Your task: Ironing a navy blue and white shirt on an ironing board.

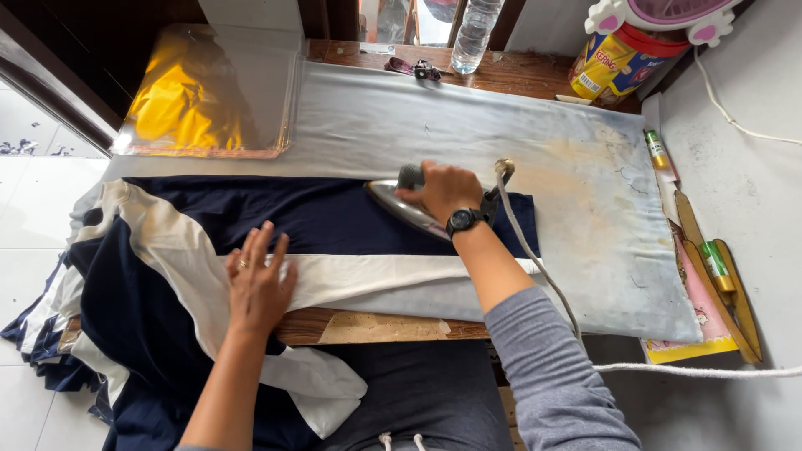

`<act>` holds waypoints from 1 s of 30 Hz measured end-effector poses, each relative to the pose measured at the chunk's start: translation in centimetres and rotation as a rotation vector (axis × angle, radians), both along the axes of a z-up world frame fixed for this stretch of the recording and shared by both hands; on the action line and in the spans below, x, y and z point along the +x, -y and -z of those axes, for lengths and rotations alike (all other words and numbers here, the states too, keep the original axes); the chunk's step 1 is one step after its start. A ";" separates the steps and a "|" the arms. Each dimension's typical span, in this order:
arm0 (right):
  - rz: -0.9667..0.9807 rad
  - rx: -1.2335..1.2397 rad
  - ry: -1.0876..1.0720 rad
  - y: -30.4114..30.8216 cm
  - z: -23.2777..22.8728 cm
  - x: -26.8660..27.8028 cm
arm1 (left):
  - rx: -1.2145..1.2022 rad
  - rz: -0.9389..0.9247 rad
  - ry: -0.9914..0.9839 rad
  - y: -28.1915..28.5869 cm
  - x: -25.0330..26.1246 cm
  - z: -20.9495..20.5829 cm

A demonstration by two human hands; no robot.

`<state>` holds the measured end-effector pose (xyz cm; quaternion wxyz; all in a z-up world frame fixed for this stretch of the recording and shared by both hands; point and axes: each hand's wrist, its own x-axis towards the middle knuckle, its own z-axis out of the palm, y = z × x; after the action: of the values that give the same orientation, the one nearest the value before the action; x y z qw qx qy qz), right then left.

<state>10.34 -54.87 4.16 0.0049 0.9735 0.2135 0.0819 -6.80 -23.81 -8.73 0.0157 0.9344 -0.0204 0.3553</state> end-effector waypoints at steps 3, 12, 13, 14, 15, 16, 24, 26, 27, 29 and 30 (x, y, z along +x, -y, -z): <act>0.043 0.028 -0.055 0.1 0.2 1.1 | -0.163 0.182 -0.181 3.7 -4.3 -3.0; -0.527 -0.029 -0.047 1.9 0.9 -4.2 | 0.048 0.193 -0.034 4.0 -8.6 -3.3; -0.525 -0.030 -0.047 1.9 1.7 -4.7 | 0.047 0.196 -0.034 3.7 -8.7 -3.2; -0.580 0.006 0.026 2.0 2.4 -5.1 | 0.050 0.148 -0.033 3.4 -8.7 -3.0; -0.635 0.043 0.101 2.0 3.2 -5.6 | 0.054 0.100 -0.033 3.1 -8.8 -2.9; -0.633 0.043 0.100 1.5 3.4 -5.6 | 0.054 0.102 -0.033 2.9 -8.8 -3.1; -0.405 -0.020 0.034 -4.4 3.5 -4.6 | 0.011 -0.211 -0.047 -0.7 -10.5 -2.8; -0.510 0.018 0.011 -6.2 3.1 -6.1 | -0.049 -0.206 -0.042 -1.4 -11.1 -2.6; -0.617 0.054 -0.021 -7.0 2.9 -7.0 | -0.113 -0.204 -0.044 -1.7 -11.6 -2.4; -0.588 0.100 0.055 -9.0 4.0 -7.7 | -0.139 -0.183 -0.039 -2.2 -11.8 -1.9; -0.556 0.144 0.131 -10.0 4.5 -8.0 | -0.165 -0.159 -0.032 -2.5 -12.0 -1.6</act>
<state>2.31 -44.82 -0.34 -0.0732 0.8682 0.4648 0.1578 -18.79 -21.34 -7.09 0.0648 0.9341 0.0835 0.3411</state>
